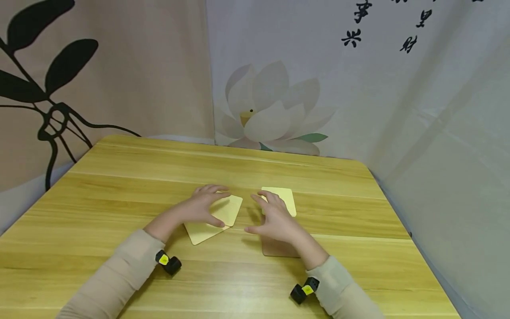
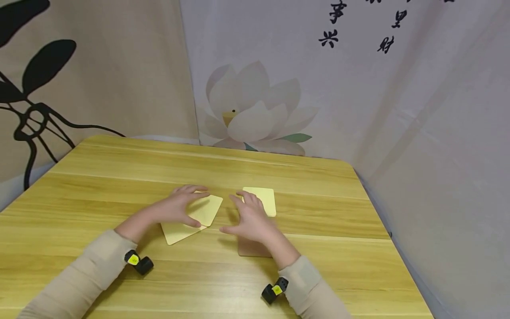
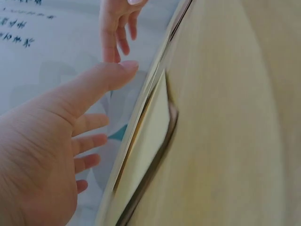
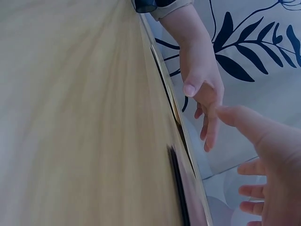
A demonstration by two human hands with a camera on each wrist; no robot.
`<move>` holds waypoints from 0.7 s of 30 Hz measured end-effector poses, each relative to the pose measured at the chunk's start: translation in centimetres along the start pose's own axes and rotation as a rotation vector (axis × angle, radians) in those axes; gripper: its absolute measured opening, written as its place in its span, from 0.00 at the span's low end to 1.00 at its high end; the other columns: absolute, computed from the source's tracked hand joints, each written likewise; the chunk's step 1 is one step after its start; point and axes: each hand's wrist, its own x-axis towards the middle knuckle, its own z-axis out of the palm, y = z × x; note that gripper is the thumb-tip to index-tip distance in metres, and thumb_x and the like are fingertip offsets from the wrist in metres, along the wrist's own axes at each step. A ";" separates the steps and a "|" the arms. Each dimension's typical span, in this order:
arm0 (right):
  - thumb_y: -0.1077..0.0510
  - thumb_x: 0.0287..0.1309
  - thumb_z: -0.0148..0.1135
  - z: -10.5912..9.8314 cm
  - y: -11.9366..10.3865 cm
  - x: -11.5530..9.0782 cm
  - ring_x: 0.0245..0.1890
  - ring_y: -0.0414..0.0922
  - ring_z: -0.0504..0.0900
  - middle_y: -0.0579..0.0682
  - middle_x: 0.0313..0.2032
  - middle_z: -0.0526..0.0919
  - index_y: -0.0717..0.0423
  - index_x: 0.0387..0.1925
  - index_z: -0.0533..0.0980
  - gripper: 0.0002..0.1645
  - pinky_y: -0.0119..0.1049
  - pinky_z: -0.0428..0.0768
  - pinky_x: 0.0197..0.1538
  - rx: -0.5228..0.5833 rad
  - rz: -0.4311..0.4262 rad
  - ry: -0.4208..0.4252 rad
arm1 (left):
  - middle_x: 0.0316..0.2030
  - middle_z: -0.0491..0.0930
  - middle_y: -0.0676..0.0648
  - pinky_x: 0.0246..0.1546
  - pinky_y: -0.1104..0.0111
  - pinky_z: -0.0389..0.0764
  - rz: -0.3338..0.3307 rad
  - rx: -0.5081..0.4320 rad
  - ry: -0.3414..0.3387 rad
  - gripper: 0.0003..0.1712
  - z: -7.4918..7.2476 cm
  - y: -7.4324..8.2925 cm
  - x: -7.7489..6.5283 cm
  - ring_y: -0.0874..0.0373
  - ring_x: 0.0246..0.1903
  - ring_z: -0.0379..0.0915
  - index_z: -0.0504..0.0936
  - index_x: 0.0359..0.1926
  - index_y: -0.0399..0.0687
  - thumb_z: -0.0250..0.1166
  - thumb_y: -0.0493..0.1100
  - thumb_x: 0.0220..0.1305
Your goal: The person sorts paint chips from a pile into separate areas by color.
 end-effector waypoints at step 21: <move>0.33 0.45 0.69 2.3 -1.2 3.7 0.69 0.56 0.51 0.58 0.70 0.54 0.54 0.71 0.58 0.58 0.57 0.49 0.67 0.035 0.051 -0.119 | 0.70 0.56 0.41 0.61 0.36 0.40 -0.046 -0.112 -0.077 0.58 -0.8 -3.7 -0.8 0.39 0.68 0.44 0.63 0.69 0.41 0.74 0.65 0.42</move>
